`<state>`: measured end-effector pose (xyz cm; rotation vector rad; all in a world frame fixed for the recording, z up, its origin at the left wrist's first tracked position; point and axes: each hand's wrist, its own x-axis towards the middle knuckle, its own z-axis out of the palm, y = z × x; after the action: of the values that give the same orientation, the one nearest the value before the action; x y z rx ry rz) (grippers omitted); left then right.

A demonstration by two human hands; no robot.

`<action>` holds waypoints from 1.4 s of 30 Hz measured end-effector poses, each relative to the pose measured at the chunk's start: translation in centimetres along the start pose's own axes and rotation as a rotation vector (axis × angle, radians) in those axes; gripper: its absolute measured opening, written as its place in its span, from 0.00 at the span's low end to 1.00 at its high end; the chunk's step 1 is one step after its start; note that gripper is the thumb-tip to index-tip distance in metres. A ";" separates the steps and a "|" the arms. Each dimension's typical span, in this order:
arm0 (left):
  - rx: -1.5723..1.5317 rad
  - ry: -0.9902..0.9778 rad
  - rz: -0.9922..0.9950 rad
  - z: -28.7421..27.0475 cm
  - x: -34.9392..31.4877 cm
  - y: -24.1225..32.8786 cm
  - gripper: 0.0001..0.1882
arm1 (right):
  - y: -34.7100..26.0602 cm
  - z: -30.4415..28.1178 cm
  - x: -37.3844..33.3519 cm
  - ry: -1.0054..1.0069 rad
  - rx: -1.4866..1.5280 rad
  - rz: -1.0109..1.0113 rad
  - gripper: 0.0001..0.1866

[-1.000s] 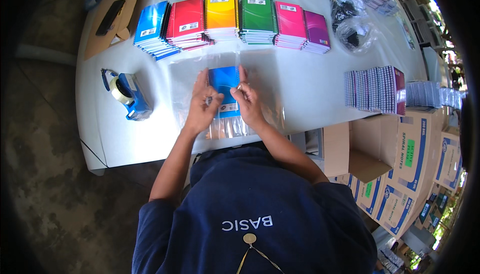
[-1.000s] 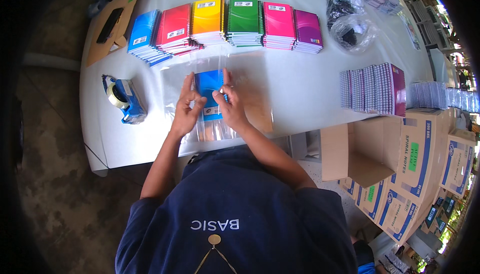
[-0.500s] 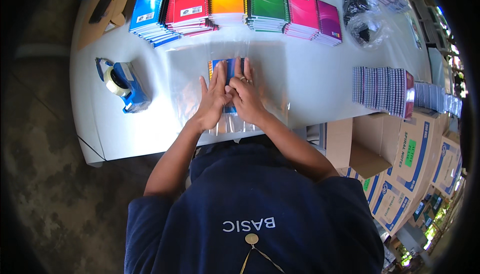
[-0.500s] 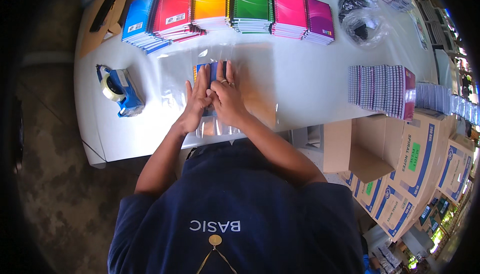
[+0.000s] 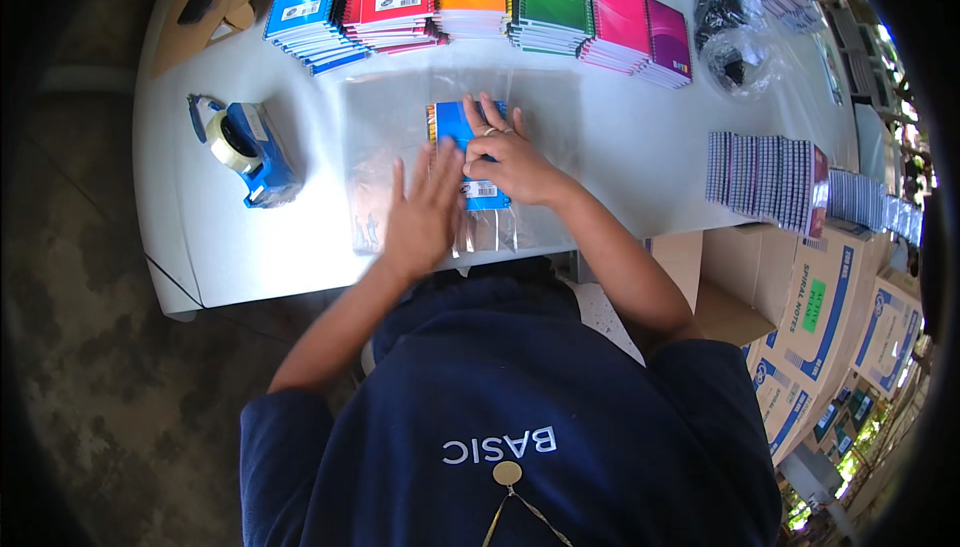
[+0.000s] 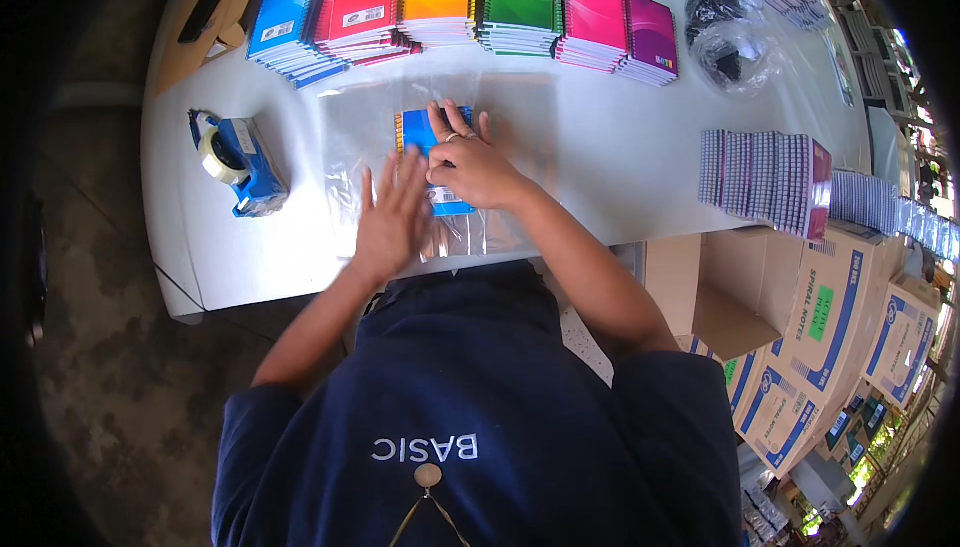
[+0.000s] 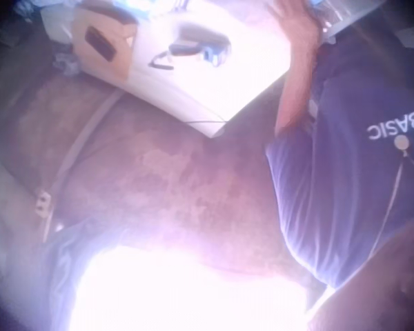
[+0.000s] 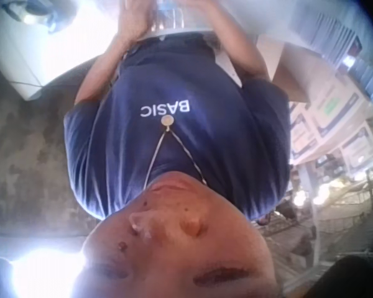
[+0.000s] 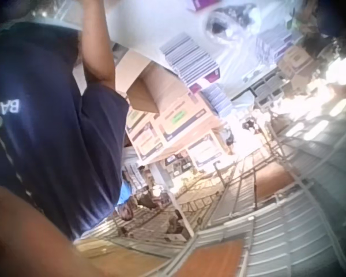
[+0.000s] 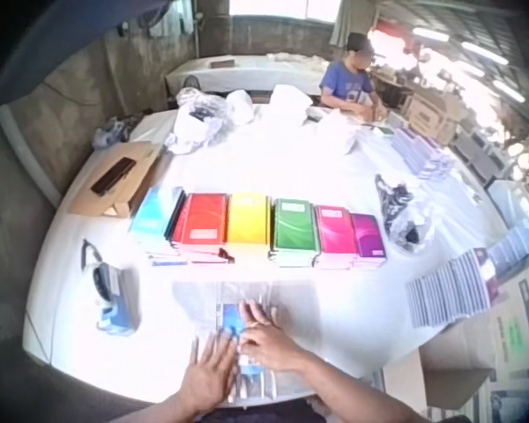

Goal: The person places small spiral notebooks into clear plastic bags, seals each bag with tape from a dispenser, and stacks the packaged notebooks on the table.

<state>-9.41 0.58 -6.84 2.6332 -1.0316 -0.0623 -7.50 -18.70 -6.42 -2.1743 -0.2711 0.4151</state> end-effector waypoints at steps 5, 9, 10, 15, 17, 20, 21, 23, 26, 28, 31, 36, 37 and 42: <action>-0.182 -0.047 0.181 0.9 -4.8 4.0 0.32 | -0.9 -0.6 0.0 -0.062 -0.041 0.059 0.10; -0.351 0.232 0.109 -0.5 -4.6 3.6 0.29 | -1.8 -1.2 0.0 -0.084 -0.120 0.068 0.07; -0.381 0.292 -0.015 -2.3 -3.6 4.0 0.28 | -1.8 -1.2 0.0 -0.095 -0.109 0.072 0.07; -0.357 -0.072 0.201 -1.7 -2.2 3.6 0.07 | -2.0 -1.9 0.1 -0.132 -0.145 0.064 0.02; -0.704 -0.204 0.135 -2.0 -3.9 3.7 0.05 | -2.2 -2.0 0.1 -0.144 -0.157 0.058 0.02; -1.006 -0.179 -0.003 -4.8 -5.9 2.0 0.03 | -2.2 -2.0 0.2 -0.141 -0.156 0.059 0.03; -0.866 0.080 -0.177 -4.8 -6.5 0.2 0.03 | -2.1 -1.8 0.1 -0.129 -0.164 0.056 0.04; -0.595 0.508 -0.619 -5.5 -6.6 -5.3 0.07 | -2.2 -1.6 0.2 -0.107 -0.205 0.062 0.10; -0.633 0.761 -1.160 -8.1 -6.3 -12.0 0.24 | -2.8 -1.7 0.4 -0.059 -0.239 0.103 0.26; -0.877 0.563 -1.350 -10.5 -5.4 -13.4 0.28 | -3.7 -2.2 0.4 -0.005 -0.170 0.139 0.38; -0.995 0.393 -1.380 -10.9 -5.3 -15.7 0.28 | -4.8 -2.5 0.8 -0.080 -0.319 0.162 0.51; -1.242 0.431 -1.145 -9.7 -6.6 -16.4 0.24 | -4.7 -2.3 0.6 -0.068 -0.338 0.138 0.52; -1.436 0.485 -0.955 -9.0 -7.3 -16.3 0.23 | -4.6 -2.4 0.6 -0.064 -0.350 0.145 0.53; -1.221 0.496 -0.965 -4.4 -13.0 -15.3 0.12 | -4.5 -2.3 0.3 -0.061 -0.339 0.139 0.52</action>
<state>-8.36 21.06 -8.17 1.5833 0.4395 -0.1678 -6.54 -17.68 -1.58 -2.5251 -0.2382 0.5461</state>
